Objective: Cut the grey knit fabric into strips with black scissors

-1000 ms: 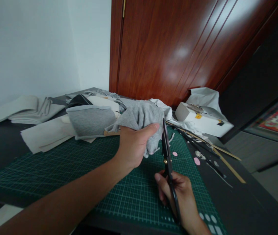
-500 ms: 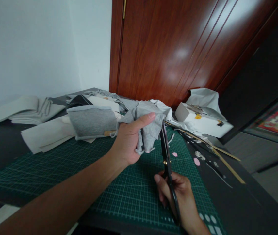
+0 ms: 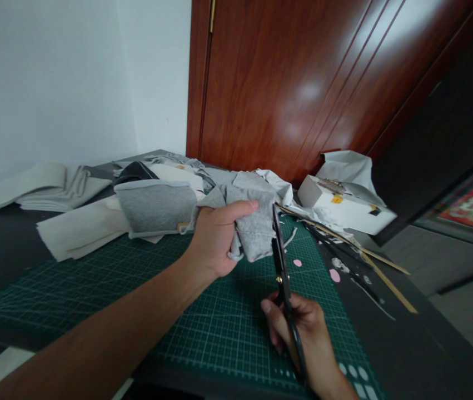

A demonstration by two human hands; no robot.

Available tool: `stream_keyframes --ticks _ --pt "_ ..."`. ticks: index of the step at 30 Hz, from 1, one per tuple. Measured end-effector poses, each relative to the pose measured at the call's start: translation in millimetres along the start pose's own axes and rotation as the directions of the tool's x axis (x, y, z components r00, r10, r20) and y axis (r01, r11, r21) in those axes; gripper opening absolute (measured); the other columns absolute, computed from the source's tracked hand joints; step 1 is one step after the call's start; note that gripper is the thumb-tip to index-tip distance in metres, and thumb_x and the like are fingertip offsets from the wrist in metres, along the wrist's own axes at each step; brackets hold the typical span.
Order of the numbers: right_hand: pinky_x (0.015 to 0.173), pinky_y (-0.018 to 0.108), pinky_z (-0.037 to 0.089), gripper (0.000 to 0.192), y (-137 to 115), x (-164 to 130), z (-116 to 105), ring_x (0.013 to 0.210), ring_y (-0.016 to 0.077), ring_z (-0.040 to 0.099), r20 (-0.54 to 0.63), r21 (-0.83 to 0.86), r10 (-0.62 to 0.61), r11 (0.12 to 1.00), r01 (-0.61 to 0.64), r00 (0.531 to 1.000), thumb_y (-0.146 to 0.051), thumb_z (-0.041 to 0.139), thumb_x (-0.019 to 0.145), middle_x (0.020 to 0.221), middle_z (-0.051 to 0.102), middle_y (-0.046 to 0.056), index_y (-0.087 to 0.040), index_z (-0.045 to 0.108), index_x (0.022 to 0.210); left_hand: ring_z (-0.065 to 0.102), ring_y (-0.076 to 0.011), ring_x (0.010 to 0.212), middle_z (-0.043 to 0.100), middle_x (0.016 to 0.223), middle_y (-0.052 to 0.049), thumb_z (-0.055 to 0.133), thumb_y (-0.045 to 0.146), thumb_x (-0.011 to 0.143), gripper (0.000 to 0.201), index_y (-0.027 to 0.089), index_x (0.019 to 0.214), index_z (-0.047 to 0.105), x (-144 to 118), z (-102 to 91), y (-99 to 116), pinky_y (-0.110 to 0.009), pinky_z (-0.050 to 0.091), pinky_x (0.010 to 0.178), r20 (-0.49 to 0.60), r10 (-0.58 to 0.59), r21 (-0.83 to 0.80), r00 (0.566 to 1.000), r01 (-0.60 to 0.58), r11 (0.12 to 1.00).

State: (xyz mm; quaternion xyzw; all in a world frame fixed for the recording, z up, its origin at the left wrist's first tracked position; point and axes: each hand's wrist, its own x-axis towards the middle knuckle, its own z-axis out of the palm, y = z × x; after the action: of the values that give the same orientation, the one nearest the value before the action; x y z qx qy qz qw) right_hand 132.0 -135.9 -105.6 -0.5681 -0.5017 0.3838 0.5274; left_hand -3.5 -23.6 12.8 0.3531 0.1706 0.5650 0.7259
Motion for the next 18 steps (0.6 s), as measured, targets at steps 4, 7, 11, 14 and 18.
stream_keyframes --ticks 4,7,11,14,18 --pt "0.035 0.017 0.032 0.041 -0.8 -0.5 0.3 0.035 0.0071 0.040 -0.003 -0.005 -0.006 1.000 0.006 1.000 -0.051 0.073 0.086 0.045 0.050 -0.005 -0.016 0.064 0.068 0.069 -0.0195 0.066 0.075 0.076 -0.005 0.085 0.023 0.066 0.020 0.014 0.081 0.075 -1.2 0.5 -1.2 -0.034 0.057 0.064 0.089 0.039 -0.018 0.995 -0.037 0.999" --pt "0.035 0.016 0.032 0.041 1.5 -0.4 0.2 0.034 0.0072 0.041 -0.004 -0.007 -0.003 1.000 0.003 1.000 -0.052 0.073 0.086 0.045 0.050 -0.005 -0.017 0.063 0.068 0.069 -0.0179 0.065 0.074 0.076 -0.003 0.087 0.021 0.065 0.020 0.016 0.079 0.074 -2.0 1.8 -1.5 -0.032 0.059 0.065 0.107 0.048 -0.019 0.993 -0.046 0.999" --pt "0.035 0.016 0.033 0.041 3.3 -0.2 -0.2 0.035 0.0070 0.042 -0.003 -0.007 0.003 1.000 -0.003 1.000 -0.051 0.073 0.087 0.046 0.051 -0.005 -0.016 0.064 0.068 0.070 -0.0179 0.066 0.075 0.077 -0.004 0.085 0.020 0.067 0.018 0.015 0.080 0.074 -2.1 2.1 -2.2 -0.033 0.060 0.066 0.071 0.091 0.016 0.993 -0.093 0.996" --pt "0.036 0.016 0.033 0.040 2.8 -0.1 -0.9 0.036 0.0069 0.042 -0.002 -0.005 0.005 1.000 -0.005 1.000 -0.051 0.073 0.087 0.046 0.050 -0.005 -0.016 0.064 0.068 0.068 -0.0165 0.062 0.073 0.075 -0.004 0.084 0.020 0.068 0.017 0.014 0.079 0.073 -2.1 1.5 -3.5 -0.033 0.060 0.066 0.048 0.127 0.045 0.991 -0.129 0.991" --pt "0.035 0.016 0.034 0.041 1.8 -0.1 -1.2 0.035 0.0072 0.043 0.003 -0.001 0.009 1.000 -0.009 1.000 -0.053 0.074 0.085 0.046 0.051 -0.005 -0.016 0.065 0.069 0.070 -0.0195 0.070 0.075 0.080 -0.006 0.085 0.022 0.067 0.019 0.016 0.079 0.072 -1.4 1.0 -7.0 -0.036 0.061 0.073 0.010 0.173 0.054 0.985 -0.173 0.983"
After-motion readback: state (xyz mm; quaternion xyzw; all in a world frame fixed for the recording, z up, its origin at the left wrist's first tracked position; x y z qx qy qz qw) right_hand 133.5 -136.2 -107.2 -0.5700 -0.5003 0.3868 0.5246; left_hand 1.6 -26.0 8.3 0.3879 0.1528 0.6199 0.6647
